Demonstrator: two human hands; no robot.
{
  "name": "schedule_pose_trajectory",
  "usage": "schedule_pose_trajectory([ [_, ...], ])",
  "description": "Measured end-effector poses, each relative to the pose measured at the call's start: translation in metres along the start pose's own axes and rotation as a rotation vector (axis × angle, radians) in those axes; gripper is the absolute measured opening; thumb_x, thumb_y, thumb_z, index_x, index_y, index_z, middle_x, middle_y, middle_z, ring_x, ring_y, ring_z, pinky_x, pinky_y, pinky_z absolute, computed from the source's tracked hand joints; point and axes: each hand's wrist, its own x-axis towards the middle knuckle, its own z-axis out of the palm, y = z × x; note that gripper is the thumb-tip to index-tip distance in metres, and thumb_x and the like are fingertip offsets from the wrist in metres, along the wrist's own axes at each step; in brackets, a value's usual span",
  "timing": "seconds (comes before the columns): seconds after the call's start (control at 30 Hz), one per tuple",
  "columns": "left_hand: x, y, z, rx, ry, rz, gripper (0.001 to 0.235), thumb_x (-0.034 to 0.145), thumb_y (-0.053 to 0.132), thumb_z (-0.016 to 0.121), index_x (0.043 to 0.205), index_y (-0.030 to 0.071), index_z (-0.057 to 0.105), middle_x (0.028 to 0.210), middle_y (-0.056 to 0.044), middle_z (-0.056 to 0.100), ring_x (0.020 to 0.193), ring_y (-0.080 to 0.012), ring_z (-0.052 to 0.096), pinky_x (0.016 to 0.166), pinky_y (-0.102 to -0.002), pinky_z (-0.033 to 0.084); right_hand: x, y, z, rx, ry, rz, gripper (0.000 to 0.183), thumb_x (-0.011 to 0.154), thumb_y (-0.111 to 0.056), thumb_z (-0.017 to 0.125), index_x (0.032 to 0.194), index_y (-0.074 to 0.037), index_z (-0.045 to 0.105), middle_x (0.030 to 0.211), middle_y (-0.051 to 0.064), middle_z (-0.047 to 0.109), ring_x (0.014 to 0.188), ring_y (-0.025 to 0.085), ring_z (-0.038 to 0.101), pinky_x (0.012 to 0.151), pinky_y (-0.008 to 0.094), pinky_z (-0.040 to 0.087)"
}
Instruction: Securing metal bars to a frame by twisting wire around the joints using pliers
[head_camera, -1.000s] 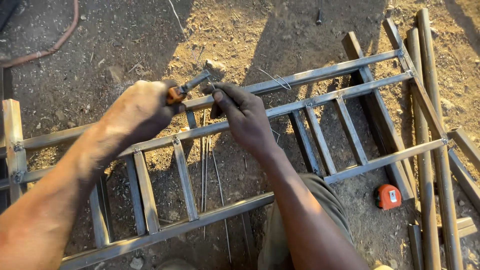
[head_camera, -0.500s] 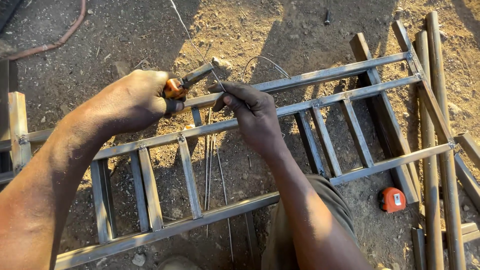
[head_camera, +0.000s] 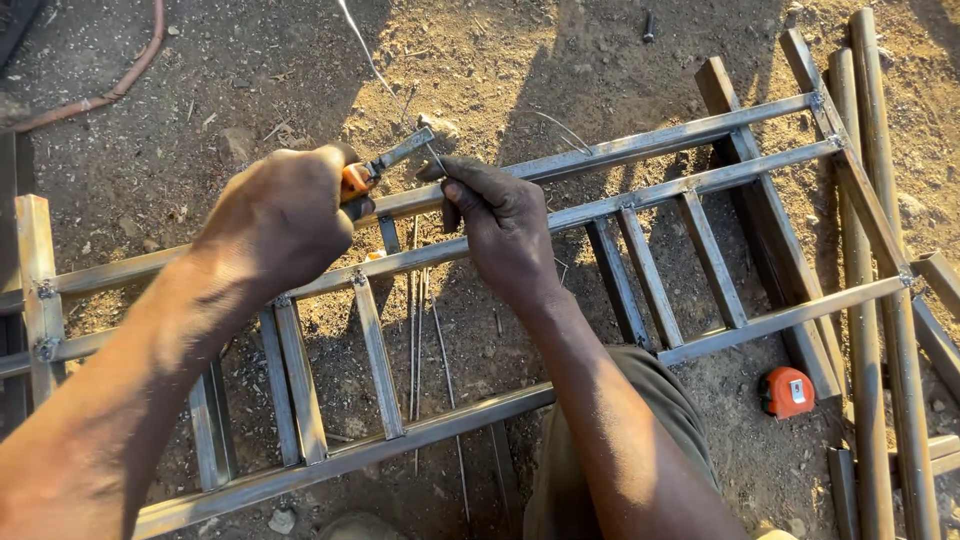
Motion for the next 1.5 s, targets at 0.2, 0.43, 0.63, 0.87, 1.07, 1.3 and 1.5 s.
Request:
schedule_pose_trajectory([
  [0.2,0.023,-0.034,0.058,0.267,0.339,0.152,0.028,0.101,0.027,0.059,0.112,0.002,0.062,0.074,-0.021,0.071,0.074,-0.0412,0.076,0.069,-0.054,0.061,-0.001,-0.013,0.013,-0.172,0.139,0.067,0.027,0.097,0.003,0.059,0.107,-0.012,0.079,0.069,0.012,0.068,0.066,0.015,0.06,0.068,0.033,0.049],
  [0.43,0.02,-0.026,0.083,0.525,0.538,0.234,0.014,0.094,0.012,0.052,0.098,0.002,0.062,0.07,-0.014,0.067,0.067,-0.0333,0.075,0.055,-0.045,0.06,-0.01,-0.009,0.014,-0.453,0.092,0.254,0.022,0.095,-0.006,0.059,0.099,-0.013,0.079,0.087,0.021,0.075,0.086,0.049,0.07,0.075,0.052,0.055],
  [0.63,0.028,-0.025,0.086,0.564,0.605,0.3,0.016,0.1,0.015,0.052,0.096,0.003,0.062,0.071,-0.012,0.065,0.065,-0.0287,0.073,0.055,-0.042,0.06,-0.004,-0.023,0.014,-0.348,0.113,0.473,0.023,0.094,-0.011,0.059,0.099,-0.015,0.081,0.084,0.015,0.078,0.077,0.036,0.075,0.07,0.041,0.054],
  [0.87,0.031,-0.037,0.087,0.38,0.46,0.228,0.018,0.095,0.022,0.057,0.1,0.005,0.062,0.075,-0.015,0.067,0.071,-0.038,0.074,0.057,-0.053,0.059,-0.007,-0.001,0.009,-0.011,0.008,0.499,0.025,0.099,-0.005,0.057,0.118,0.002,0.072,0.068,0.011,0.069,0.054,0.015,0.064,0.059,0.029,0.049],
  [1.07,0.011,-0.016,0.011,0.001,0.082,-0.02,0.02,0.093,0.018,0.054,0.101,0.005,0.068,0.086,-0.022,0.075,0.078,-0.0411,0.069,0.069,-0.055,0.054,-0.005,-0.007,0.002,-0.261,-0.202,0.06,0.029,0.103,-0.016,0.057,0.129,-0.007,0.067,0.076,0.007,0.073,0.075,0.023,0.068,0.08,0.038,0.049],
  [1.3,-0.011,0.019,-0.046,-0.155,-0.157,-0.347,0.017,0.101,0.02,0.061,0.112,0.016,0.073,0.097,-0.01,0.073,0.078,-0.0256,0.057,0.069,-0.041,0.042,0.0,-0.015,-0.009,-0.277,-0.164,-0.062,0.032,0.106,-0.014,0.057,0.137,-0.014,0.066,0.083,-0.002,0.066,0.076,0.012,0.059,0.071,0.026,0.049],
  [1.5,0.009,-0.018,-0.02,-0.089,-0.122,-0.123,0.02,0.087,0.029,0.07,0.089,0.011,0.064,0.079,-0.007,0.065,0.073,-0.0219,0.053,0.068,-0.041,0.043,-0.001,-0.021,-0.007,0.012,-0.074,0.014,0.029,0.107,-0.009,0.057,0.133,-0.008,0.068,0.082,-0.002,0.06,0.08,0.011,0.058,0.077,0.025,0.048],
])
